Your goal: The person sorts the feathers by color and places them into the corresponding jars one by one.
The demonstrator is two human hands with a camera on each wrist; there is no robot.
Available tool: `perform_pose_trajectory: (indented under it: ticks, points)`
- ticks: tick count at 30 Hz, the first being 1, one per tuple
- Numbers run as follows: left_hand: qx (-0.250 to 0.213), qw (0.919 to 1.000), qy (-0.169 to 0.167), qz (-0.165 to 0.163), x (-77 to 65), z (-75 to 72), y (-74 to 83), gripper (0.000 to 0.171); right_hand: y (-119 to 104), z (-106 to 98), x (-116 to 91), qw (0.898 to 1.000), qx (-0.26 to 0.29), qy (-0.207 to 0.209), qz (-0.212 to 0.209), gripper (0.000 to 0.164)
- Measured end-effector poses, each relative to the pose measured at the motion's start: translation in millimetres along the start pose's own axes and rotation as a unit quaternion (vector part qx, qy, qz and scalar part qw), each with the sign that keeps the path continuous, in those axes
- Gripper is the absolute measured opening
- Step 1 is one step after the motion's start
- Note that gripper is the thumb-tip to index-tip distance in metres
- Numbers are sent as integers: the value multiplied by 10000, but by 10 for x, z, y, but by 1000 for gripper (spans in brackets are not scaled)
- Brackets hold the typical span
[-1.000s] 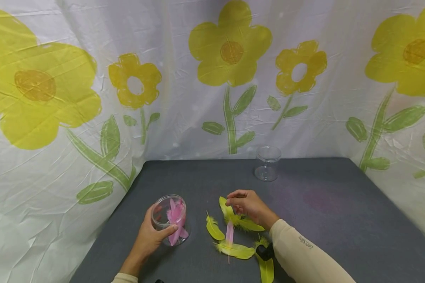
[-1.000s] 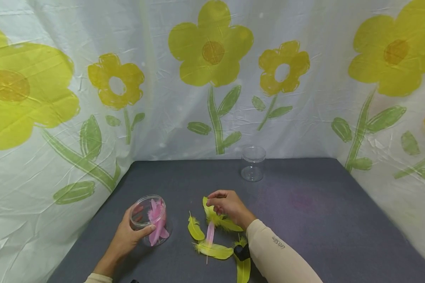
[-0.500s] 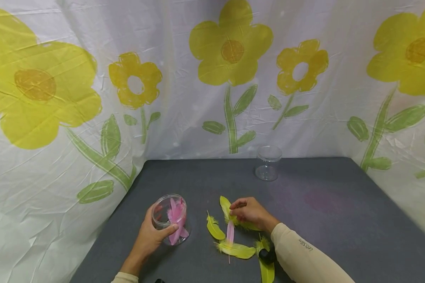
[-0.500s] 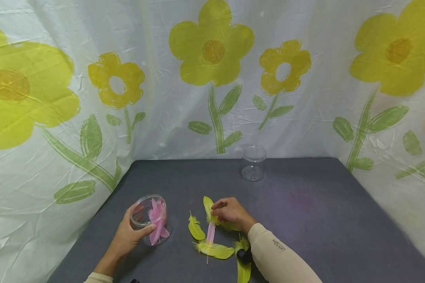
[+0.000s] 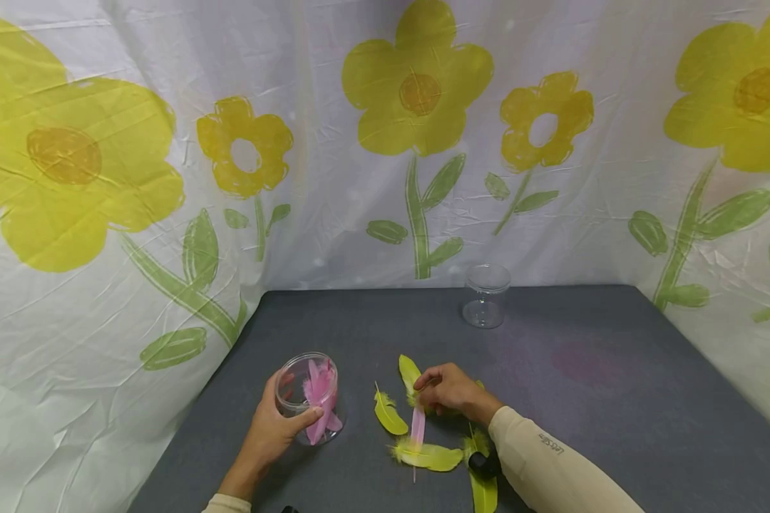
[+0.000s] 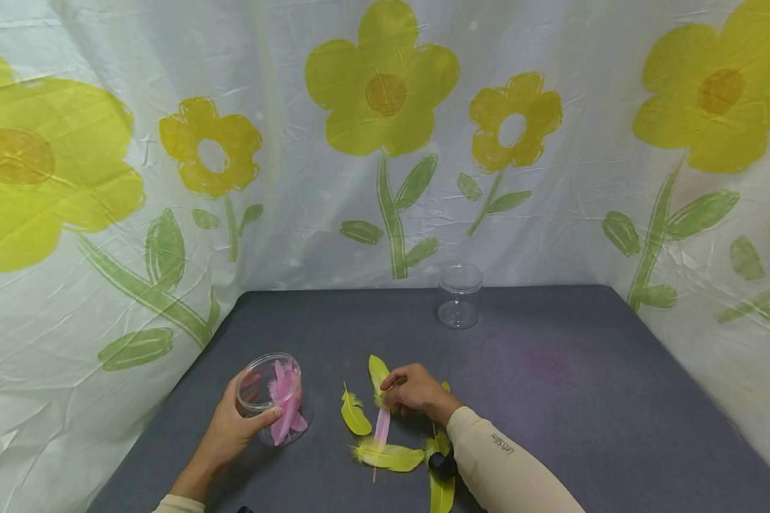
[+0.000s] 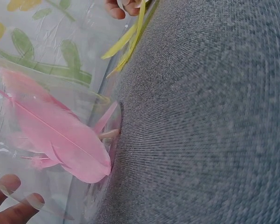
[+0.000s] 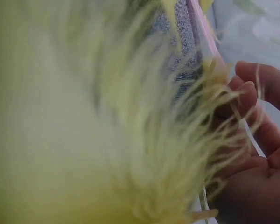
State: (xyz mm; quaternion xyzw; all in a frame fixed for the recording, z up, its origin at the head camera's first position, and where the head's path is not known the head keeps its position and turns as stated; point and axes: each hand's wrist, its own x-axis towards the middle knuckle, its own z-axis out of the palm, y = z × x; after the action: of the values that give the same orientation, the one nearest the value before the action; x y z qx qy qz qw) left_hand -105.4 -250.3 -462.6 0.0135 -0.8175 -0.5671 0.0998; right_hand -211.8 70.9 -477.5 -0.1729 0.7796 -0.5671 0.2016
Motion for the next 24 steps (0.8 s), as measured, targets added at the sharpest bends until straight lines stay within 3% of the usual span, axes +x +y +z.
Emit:
perform_pose_trajectory:
  ticks: [8, 13, 24]
  points:
    - [86, 9999, 57, 18, -7, 9, 17, 96, 4, -13, -6, 9999, 90, -15, -71, 19]
    - [67, 10000, 7, -8, -13, 3, 26, 97, -24, -23, -13, 9988, 493, -25, -27, 19]
    - [111, 9999, 13, -41, 1, -1, -3, 98, -76, -28, -44, 9940, 968, -514, -35, 23]
